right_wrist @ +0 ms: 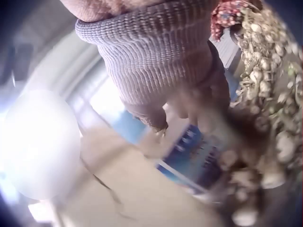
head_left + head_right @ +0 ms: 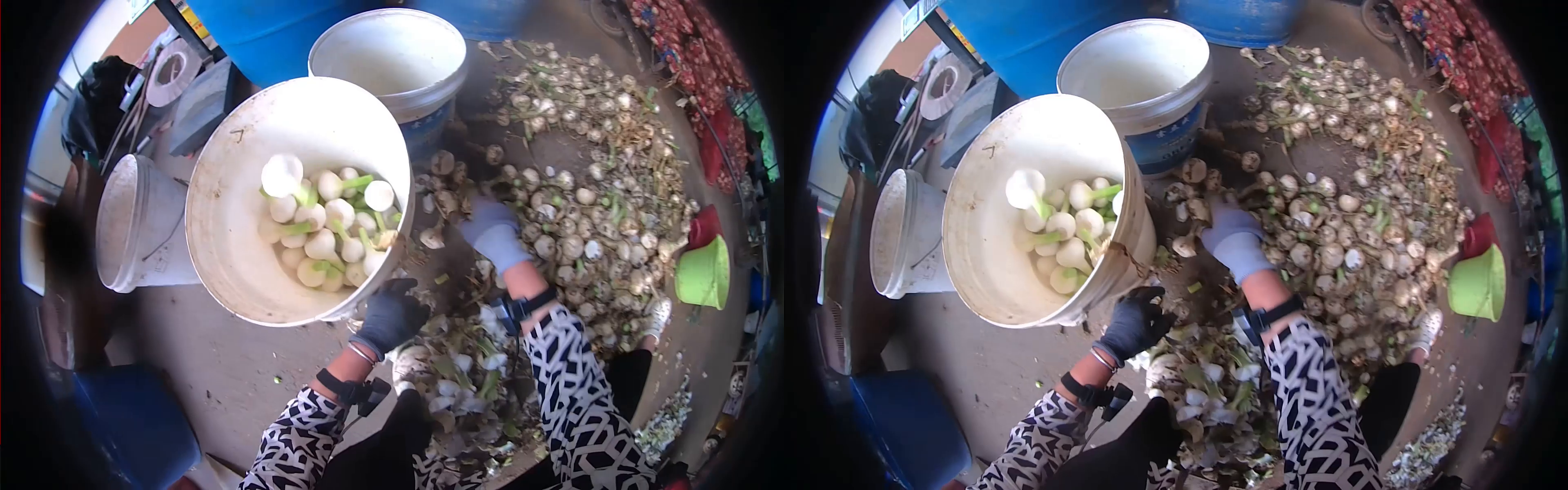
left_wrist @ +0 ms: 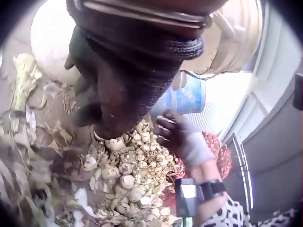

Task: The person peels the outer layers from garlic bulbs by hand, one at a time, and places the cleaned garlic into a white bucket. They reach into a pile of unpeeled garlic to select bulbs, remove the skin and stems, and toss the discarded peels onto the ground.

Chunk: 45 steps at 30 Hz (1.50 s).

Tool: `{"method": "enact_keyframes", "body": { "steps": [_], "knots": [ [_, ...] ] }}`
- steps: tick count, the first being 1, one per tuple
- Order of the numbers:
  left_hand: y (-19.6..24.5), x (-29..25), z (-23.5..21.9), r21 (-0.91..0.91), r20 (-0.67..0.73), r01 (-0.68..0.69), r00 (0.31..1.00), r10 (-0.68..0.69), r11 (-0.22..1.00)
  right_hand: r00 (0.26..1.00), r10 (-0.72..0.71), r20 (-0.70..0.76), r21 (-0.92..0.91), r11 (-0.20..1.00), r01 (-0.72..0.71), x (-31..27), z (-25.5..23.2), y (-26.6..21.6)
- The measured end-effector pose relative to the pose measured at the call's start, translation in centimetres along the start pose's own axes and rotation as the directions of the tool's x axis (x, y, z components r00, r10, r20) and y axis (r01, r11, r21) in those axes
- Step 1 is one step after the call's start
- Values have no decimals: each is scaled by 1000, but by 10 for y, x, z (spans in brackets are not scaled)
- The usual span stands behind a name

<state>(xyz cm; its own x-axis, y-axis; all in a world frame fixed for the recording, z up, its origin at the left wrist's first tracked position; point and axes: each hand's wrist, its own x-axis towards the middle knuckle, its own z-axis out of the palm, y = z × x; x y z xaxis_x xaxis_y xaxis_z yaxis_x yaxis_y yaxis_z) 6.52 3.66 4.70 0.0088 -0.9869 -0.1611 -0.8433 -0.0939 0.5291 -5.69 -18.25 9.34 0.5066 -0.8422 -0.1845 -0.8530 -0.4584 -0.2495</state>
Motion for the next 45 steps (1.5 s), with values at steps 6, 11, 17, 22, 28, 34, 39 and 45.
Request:
{"method": "enact_keyframes", "body": {
  "steps": [6, 11, 17, 22, 28, 34, 39, 45],
  "knots": [
    [16, 15, 0, -240, -147, 4, 988, -41, 971, 997, -29, 77, 84, 996, 22, 157, 50, -2],
    [-30, 119, 66, -485, -222, 45, 960, -172, 874, 956, -263, 127, -70, 959, 273, 169, 69, 23],
    [32, 120, 142, -634, -196, -134, 981, 9, 762, 796, -245, 553, 151, 969, 193, 36, 35, 77],
    [116, 85, 151, -774, 243, -17, 915, 323, 633, 813, -127, 569, 76, 992, 102, -74, 4, 151],
    [129, 43, 81, -588, -15, -132, 988, 152, 798, 923, -52, 381, -159, 980, 120, -110, -45, 168],
    [101, -20, 92, -47, 142, -355, 923, 358, 934, 981, -150, -123, -229, 966, 119, 71, -41, 117],
    [107, -37, 137, -573, 688, -130, 459, 562, 809, 975, 135, 177, -47, 991, -128, 170, 12, 95],
    [91, 2, 141, -783, 178, -421, 554, 813, 458, 931, -344, 121, -4, 938, 347, 118, 35, 123]
  ]
}}
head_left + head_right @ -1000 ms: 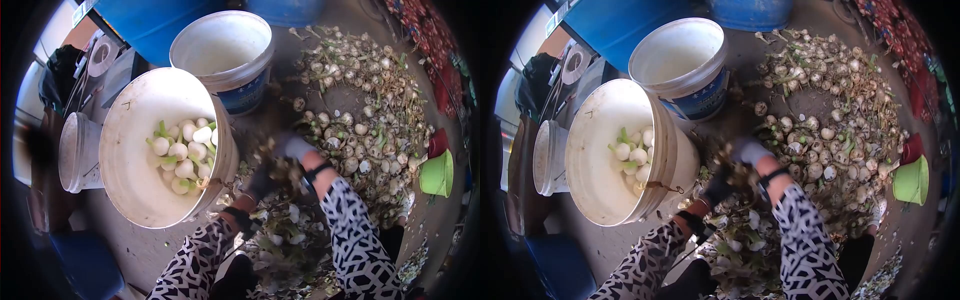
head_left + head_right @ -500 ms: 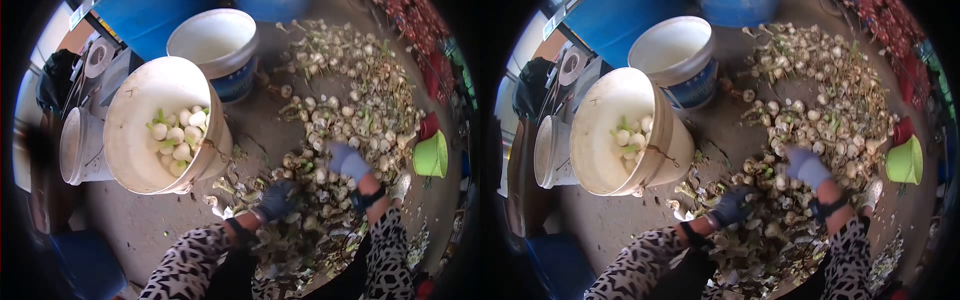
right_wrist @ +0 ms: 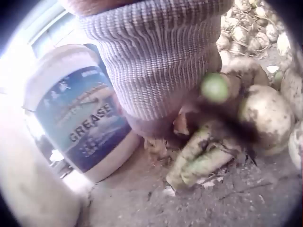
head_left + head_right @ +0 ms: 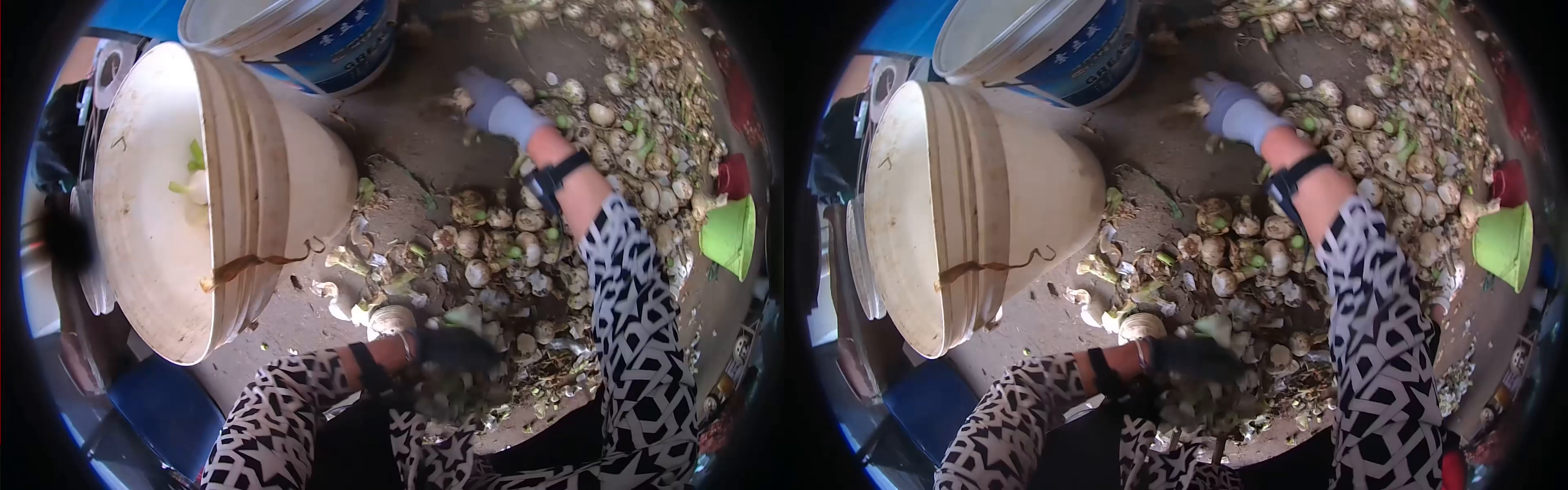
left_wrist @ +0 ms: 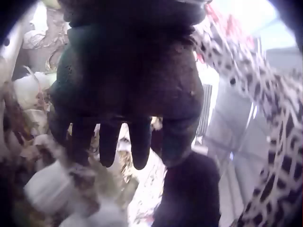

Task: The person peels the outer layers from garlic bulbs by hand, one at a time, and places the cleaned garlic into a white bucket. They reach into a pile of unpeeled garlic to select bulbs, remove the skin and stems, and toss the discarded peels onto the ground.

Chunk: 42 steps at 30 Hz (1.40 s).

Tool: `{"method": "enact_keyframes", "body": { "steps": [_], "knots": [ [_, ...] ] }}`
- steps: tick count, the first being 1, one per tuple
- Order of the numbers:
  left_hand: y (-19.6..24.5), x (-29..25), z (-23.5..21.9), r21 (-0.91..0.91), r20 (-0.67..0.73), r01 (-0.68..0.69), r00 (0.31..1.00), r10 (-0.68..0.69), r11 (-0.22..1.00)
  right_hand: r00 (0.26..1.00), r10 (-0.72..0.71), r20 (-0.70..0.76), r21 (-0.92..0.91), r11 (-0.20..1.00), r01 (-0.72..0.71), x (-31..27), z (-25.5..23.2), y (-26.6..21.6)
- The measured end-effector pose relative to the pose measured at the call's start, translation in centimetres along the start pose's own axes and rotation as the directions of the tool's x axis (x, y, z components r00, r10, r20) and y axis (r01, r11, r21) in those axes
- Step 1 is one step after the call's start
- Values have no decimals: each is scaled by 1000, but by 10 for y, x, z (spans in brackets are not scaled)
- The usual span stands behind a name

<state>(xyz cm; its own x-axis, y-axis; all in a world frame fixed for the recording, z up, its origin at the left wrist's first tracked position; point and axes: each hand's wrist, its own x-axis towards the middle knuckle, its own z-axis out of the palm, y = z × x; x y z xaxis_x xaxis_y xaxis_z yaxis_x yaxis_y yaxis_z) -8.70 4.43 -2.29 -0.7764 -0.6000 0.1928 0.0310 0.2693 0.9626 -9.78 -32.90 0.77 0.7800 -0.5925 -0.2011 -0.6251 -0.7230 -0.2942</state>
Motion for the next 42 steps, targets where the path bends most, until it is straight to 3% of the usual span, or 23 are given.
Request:
{"method": "enact_keyframes", "body": {
  "steps": [1, 2, 3, 4, 5, 7, 9, 11, 13, 15, 16, 21, 23, 25, 26, 27, 29, 31, 34, 35, 40, 41, 42],
  "knots": [
    [45, 34, -63, -297, 212, 748, 658, -723, 593, 992, 15, -122, 180, 984, 7, -24, -6, -12],
    [9, 11, -51, -259, -249, 439, 830, -498, 860, 951, -52, -303, 306, 940, 149, -50, -15, -22],
    [-27, 3, -43, -548, -440, 408, 602, -667, 730, 873, -74, -482, 397, 870, 293, -80, -21, -32],
    [42, 35, -107, -480, -457, 523, 536, -710, 704, 885, 42, -464, 596, 754, 277, -113, -32, -44],
    [27, 34, -110, 3, -798, 484, 529, -290, 875, 888, 156, -432, 756, 600, 263, -147, -41, -58],
    [96, 92, -138, 76, -881, 252, 471, -54, 965, 906, 394, -153, 988, 75, 134, -207, -45, -88],
    [103, 112, -125, 519, -747, 306, 616, 249, 798, 834, 545, -83, 971, -143, 190, -249, -27, -105],
    [105, 115, -93, 383, -752, 392, 659, 35, 836, 680, 641, -356, 933, 207, 294, -280, -8, -107],
    [117, 117, -82, 587, -643, 312, 740, 195, 747, 753, 630, -189, 961, -40, 275, -322, -35, -121],
    [145, 111, -75, 673, -544, 295, 819, 183, 678, 648, 641, -412, 906, 363, 217, -337, -54, -133],
    [155, 108, -68, 687, -540, 260, 808, 236, 679, 619, 667, -414, 833, 552, -37, -350, -72, -143],
    [230, 86, -57, 532, -610, 303, 785, 110, 791, 594, 634, -496, 709, 690, -146, -371, -90, -191],
    [236, 77, -62, 630, -573, 291, 800, 178, 720, 465, 478, -745, 613, 765, 196, -367, -91, -200],
    [249, 70, -67, 229, -576, 207, 816, -39, 951, 550, 476, -686, 673, 704, 229, -379, -98, -199],
    [258, 66, -63, -314, -507, -6, 846, -163, 949, 651, 455, -607, 732, 638, 237, -386, -102, -199],
    [257, 59, -62, -306, -504, -4, 849, -159, 952, 645, 456, -614, 730, 639, 244, -390, -104, -201],
    [239, 40, -65, -749, -390, -196, 902, -183, 633, 812, 518, -269, 958, 55, 281, -395, -107, -208],
    [234, 39, -60, -761, -429, -152, 847, -313, 631, 818, 515, -257, 956, 9, 295, -403, -113, -214],
    [245, 48, -61, -912, -229, -165, 964, -132, 376, 756, 562, -334, 872, -121, 475, -416, -116, -203],
    [245, 46, -59, -917, -223, -160, 965, -136, 366, 667, 683, -296, 892, -53, 450, -421, -117, -200],
    [263, 38, -59, -849, -296, -113, 910, -288, 516, 685, 623, -378, 926, 255, 279, -427, -44, -167],
    [261, 37, -58, -781, -395, -115, 852, -343, 614, 832, 179, -525, 518, 843, 146, -432, 32, -141],
    [247, 29, -64, -733, -400, -79, 854, -333, 676, 988, 116, -98, 341, 937, -76, -444, 20, -182]
  ]
}}
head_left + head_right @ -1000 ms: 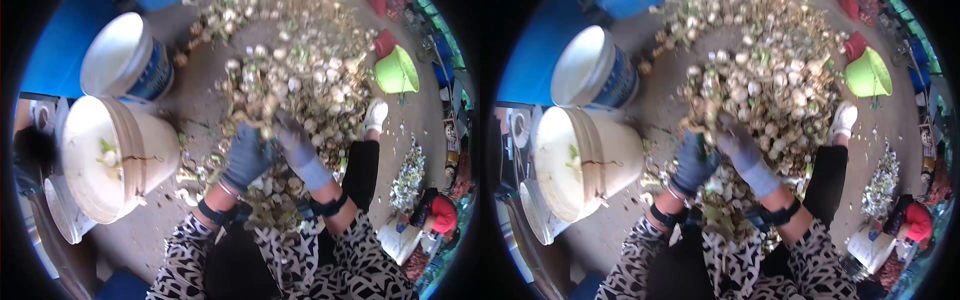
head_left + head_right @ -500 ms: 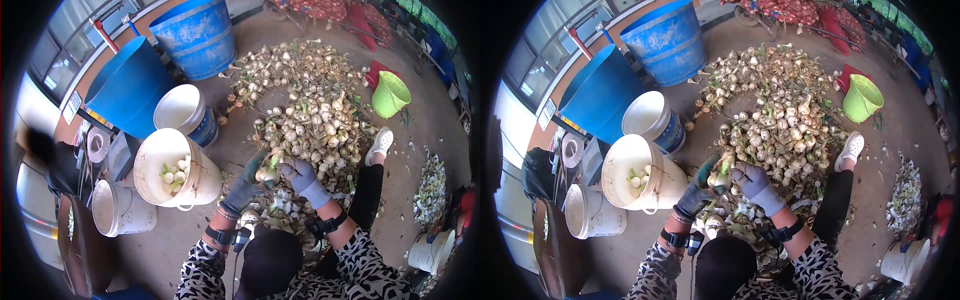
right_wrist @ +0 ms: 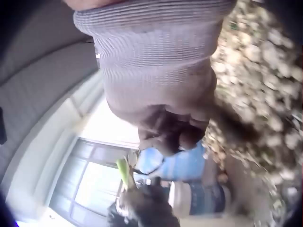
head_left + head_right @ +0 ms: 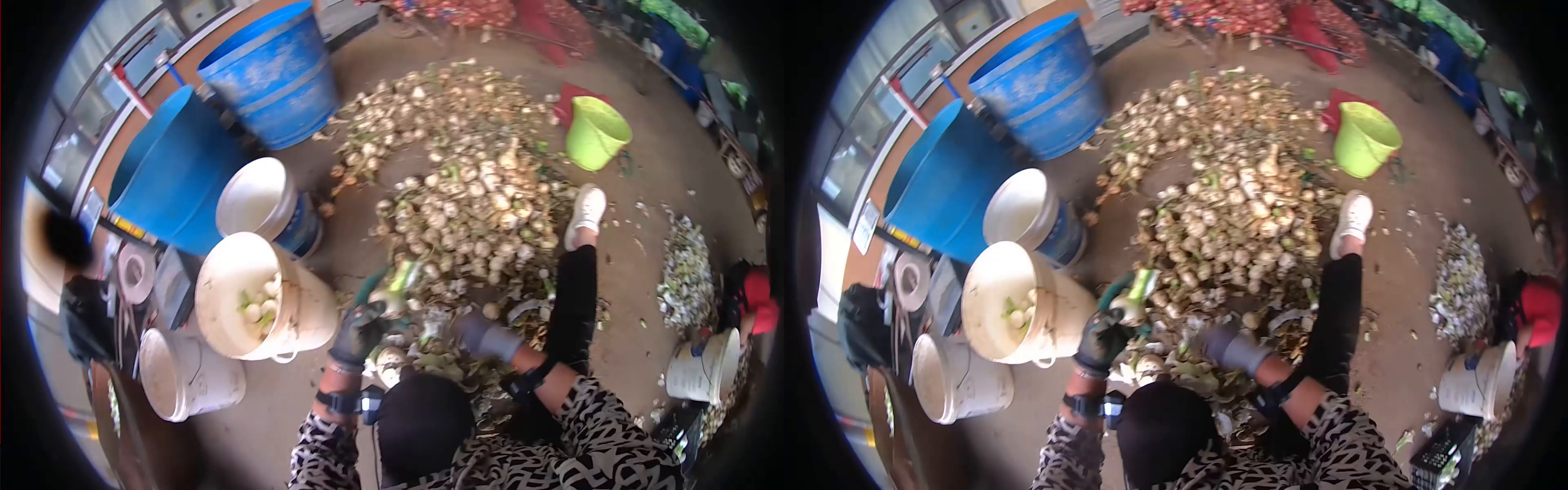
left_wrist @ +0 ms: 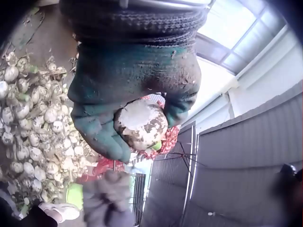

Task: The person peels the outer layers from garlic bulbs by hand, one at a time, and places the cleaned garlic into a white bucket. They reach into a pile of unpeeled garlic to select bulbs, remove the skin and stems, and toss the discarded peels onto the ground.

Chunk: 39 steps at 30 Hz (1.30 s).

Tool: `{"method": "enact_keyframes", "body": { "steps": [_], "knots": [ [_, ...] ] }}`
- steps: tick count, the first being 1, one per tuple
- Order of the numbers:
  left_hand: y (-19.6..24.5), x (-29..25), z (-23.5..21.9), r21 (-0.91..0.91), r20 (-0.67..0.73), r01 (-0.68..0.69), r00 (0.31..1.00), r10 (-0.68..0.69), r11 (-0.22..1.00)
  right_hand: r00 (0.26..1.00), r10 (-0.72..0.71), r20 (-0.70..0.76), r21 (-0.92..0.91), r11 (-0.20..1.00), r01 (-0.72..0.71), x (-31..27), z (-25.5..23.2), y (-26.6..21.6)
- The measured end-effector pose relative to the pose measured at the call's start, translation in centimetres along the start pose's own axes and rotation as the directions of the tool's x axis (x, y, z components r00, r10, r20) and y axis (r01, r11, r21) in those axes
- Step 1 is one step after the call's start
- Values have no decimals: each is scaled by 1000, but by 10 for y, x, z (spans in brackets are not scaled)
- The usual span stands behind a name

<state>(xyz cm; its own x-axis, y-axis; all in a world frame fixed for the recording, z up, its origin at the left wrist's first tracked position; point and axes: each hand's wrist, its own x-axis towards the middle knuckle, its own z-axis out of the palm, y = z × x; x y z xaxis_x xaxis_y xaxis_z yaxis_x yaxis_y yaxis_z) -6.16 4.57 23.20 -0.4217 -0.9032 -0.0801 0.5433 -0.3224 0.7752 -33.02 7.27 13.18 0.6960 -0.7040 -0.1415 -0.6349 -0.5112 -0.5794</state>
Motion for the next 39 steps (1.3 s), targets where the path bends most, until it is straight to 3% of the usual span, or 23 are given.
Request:
{"method": "enact_keyframes", "body": {
  "steps": [1, 3, 5, 6, 8, 10, 11, 12, 14, 17, 19, 21, 22, 25, 26, 27, 28, 29, 31, 32, 36, 37, 39],
  "knots": [
    [2, -3, -1, 115, -44, -24, 999, 30, 993, 892, 170, 420, -97, 985, -142, -6, -3, -34],
    [14, -5, 15, 254, -63, -38, 996, 56, 966, 849, 260, 460, -130, 966, -225, -17, -3, -51],
    [9, -3, 7, 379, -27, -104, 992, 123, 920, 929, 235, 286, 213, 930, -301, -3, -11, -41],
    [8, -5, 6, 520, -42, -89, 991, 129, 849, 969, 245, -38, 499, 844, -194, -1, -6, -39],
    [-4, -2, 8, 591, -24, -109, 988, 153, 800, 802, 268, -533, 604, 785, 139, 25, -35, -65],
    [-15, 0, 3, 828, 153, -272, 951, 269, 491, 841, 385, -381, 751, 659, 40, 45, -57, -80],
    [-11, 1, 9, 827, 150, -269, 952, 268, 493, 861, 467, -201, 862, 502, -70, 52, -61, -87],
    [-6, 1, 18, 923, 190, -272, 938, 291, 271, 864, 466, -190, 865, 496, -77, 60, -56, -89],
    [-5, 1, 16, 948, 317, -306, 878, 360, -90, 696, 469, -544, 704, 706, 74, 72, -49, -95],
    [-1, -2, 9, 956, 267, -291, 896, 355, 15, 735, 397, -550, 743, 634, 213, 71, -46, -94],
    [4, -6, 13, 716, -56, -113, 974, 218, 689, 724, 319, -611, 647, 729, 224, 72, -41, -86],
    [8, -9, 2, 568, -86, -26, 992, 91, 823, 703, 224, -674, 557, 780, 286, 75, -39, -76],
    [-4, -11, -6, 98, -66, 55, 997, -49, 994, 718, 223, -659, 592, 743, 312, 76, -42, -77],
    [-11, -2, -12, -299, -37, 163, 983, -182, 940, 860, 425, -282, 935, 323, 147, 74, -44, -78],
    [-11, 3, -25, -201, 12, 253, 967, -255, 947, 904, 402, -143, 990, 75, 123, 76, -39, -70],
    [-7, 2, -31, -198, 7, 286, 957, -291, 937, 856, 509, -90, 986, 167, 4, 76, -37, -69],
    [-5, 5, -28, 545, -56, 23, 998, 9, 838, 877, 445, -181, 955, 294, 48, 77, -35, -73],
    [-2, 9, -26, 969, 107, -159, 961, 256, 191, 892, 367, -262, 906, 413, 96, 77, -33, -77],
    [3, 13, -32, 958, 0, -1, 1000, 6, 288, 941, 310, -135, 972, 226, 65, 69, -42, -86],
    [0, 14, -36, 952, 58, -76, 996, 67, 298, 971, 237, -41, 999, 43, 31, 69, -47, -86],
    [-10, 13, -39, 948, 122, -174, 972, 202, 266, 973, 223, 66, 993, -112, -42, 73, -30, -57],
    [-14, 16, -39, 947, 125, -179, 970, 207, 266, 973, 222, 63, 994, -106, -40, 76, -32, -57],
    [-32, 17, -47, 968, 63, -151, 917, 393, 199, 917, 313, -247, 878, 473, 75, 79, -36, -57]
  ]
}}
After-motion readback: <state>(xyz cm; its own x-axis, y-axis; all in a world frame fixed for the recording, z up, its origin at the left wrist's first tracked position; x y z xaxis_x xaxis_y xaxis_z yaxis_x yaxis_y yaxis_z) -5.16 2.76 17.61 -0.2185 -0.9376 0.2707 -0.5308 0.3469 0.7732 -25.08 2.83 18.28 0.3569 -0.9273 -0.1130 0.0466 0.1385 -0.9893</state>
